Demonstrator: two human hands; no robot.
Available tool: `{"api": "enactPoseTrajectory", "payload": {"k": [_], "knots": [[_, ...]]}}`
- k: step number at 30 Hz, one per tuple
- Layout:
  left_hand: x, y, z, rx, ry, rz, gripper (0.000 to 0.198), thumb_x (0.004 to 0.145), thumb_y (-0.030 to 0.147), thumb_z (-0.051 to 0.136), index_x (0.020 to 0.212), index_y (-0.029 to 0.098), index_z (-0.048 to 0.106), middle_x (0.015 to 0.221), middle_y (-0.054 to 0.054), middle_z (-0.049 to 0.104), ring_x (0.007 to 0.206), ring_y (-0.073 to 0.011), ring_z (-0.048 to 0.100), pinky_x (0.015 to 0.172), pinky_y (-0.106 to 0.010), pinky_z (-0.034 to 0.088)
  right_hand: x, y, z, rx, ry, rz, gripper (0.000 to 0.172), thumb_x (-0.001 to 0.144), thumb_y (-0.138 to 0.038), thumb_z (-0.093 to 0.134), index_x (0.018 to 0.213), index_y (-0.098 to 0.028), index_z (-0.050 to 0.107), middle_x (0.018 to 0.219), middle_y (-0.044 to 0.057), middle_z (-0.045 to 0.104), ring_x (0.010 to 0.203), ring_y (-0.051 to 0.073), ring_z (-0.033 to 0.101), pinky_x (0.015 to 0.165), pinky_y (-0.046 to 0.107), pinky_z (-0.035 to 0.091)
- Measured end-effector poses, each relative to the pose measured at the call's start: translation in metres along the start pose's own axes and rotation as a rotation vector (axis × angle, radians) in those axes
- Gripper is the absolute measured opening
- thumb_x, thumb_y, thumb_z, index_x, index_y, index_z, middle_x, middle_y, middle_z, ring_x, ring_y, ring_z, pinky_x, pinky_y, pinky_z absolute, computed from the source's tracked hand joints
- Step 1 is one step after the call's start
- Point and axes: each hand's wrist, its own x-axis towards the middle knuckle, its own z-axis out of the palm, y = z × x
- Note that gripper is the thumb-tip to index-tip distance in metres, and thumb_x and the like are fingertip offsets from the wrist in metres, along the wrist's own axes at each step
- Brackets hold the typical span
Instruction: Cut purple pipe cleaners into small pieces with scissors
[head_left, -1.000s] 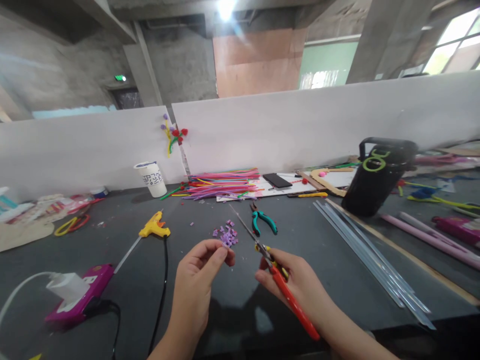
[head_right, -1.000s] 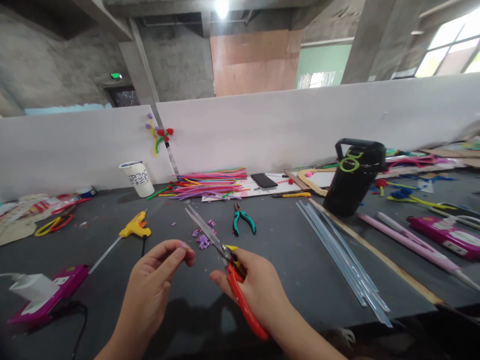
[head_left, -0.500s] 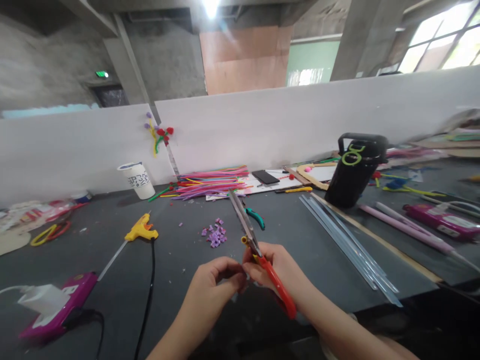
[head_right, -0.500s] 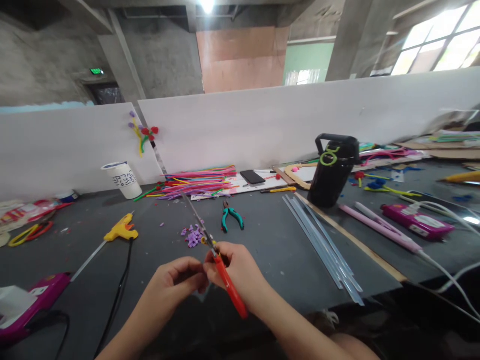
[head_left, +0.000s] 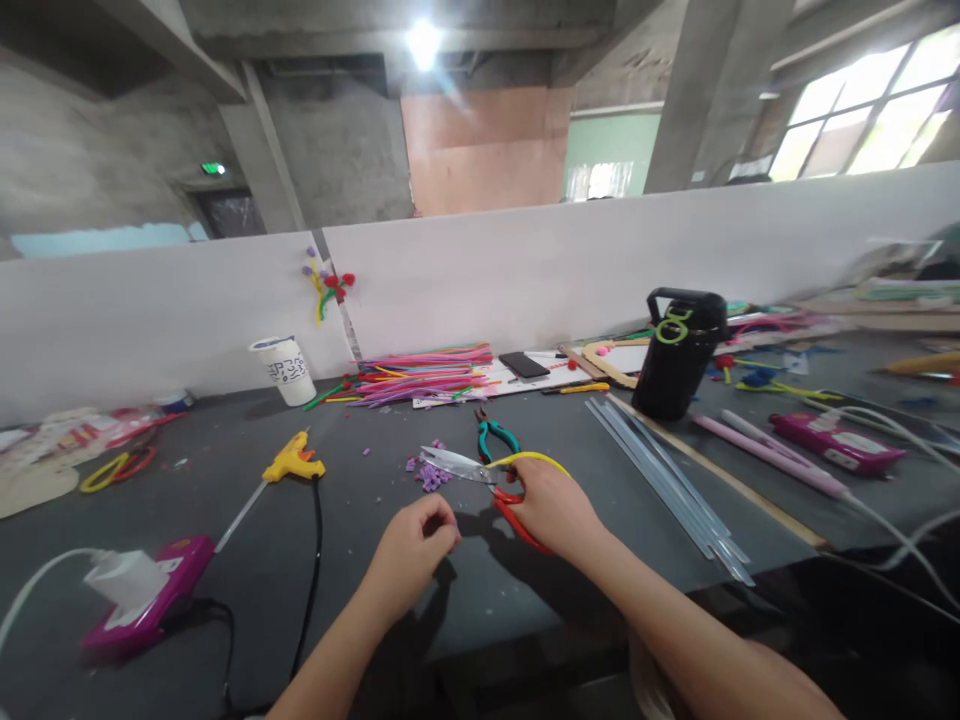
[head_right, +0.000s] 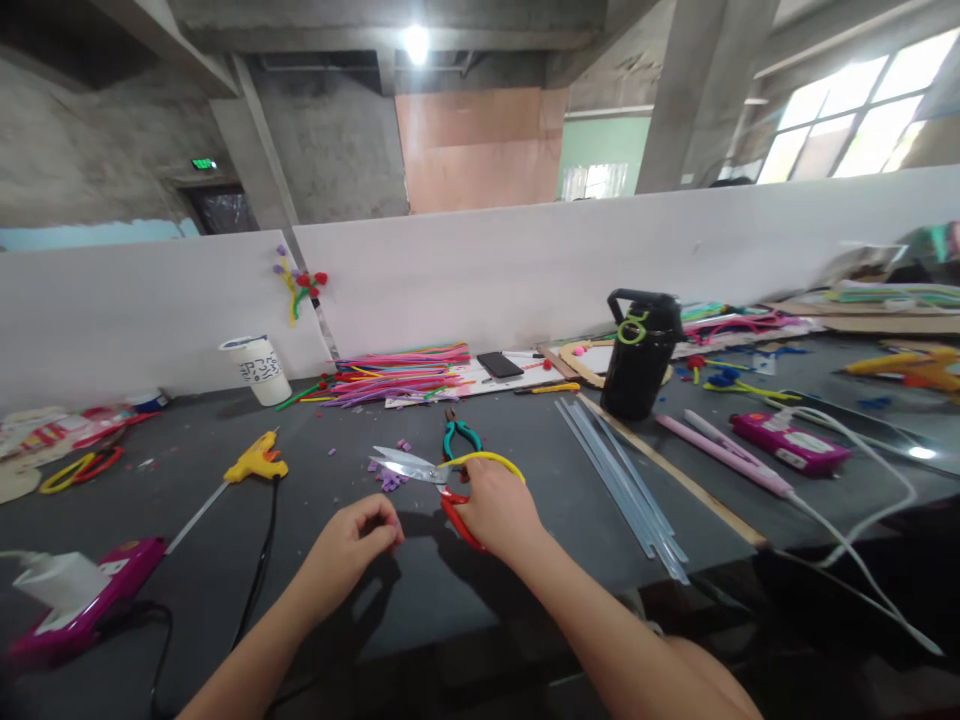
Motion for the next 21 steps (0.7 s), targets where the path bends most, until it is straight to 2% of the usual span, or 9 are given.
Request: {"api": "enactPoseTrajectory", "payload": {"k": [4,12,16,21], "knots": [[-0.002,-0.009,-0.004,-0.039,0.042,0.008,0.010,0.064,0.018,0.043,0.058,0.020,0.050,0.054,0.002,0.056,0.056,-0.0157,0.054,0.057,-0.025,0.040,-0.002,0.003,0.004,-0.062,0.001,0.006,0.035,0.067,-0.041,0.060,0.091,-0.016,0.057,0.095,0.010,0.061,0.094,0.024,0.053,0.081,0.031,0.034],[-0.009,-0.037,0.004,0.019,0.229,0.062,0.011,0.066,0.020,0.043,0.056,0.021,0.047,0.052,0.004,0.053,0.055,-0.0157,0.052,0.058,-0.026,0.038,-0.015,0.020,0.010,-0.077,-0.008,0.105,0.023,0.077,-0.029,0.053,0.092,-0.012,0.055,0.093,0.010,0.061,0.090,0.020,0.055,0.073,0.028,0.039],[-0.011,-0.040,0.006,0.005,0.264,0.076,0.010,0.066,0.021,0.041,0.057,0.021,0.045,0.052,0.003,0.053,0.055,-0.0164,0.053,0.059,-0.026,0.039,-0.019,0.025,0.009,-0.051,-0.030,0.094,0.023,0.082,-0.031,0.051,0.095,-0.013,0.055,0.095,0.005,0.058,0.086,0.017,0.055,0.075,0.034,0.043],[-0.009,-0.039,0.004,-0.030,0.279,0.070,0.010,0.065,0.022,0.041,0.055,0.022,0.044,0.051,0.003,0.053,0.054,-0.0168,0.053,0.059,-0.027,0.040,-0.018,0.027,0.008,-0.013,-0.049,0.083,0.023,0.084,-0.030,0.050,0.099,-0.014,0.054,0.099,0.005,0.057,0.087,0.017,0.055,0.075,0.037,0.045]]}}
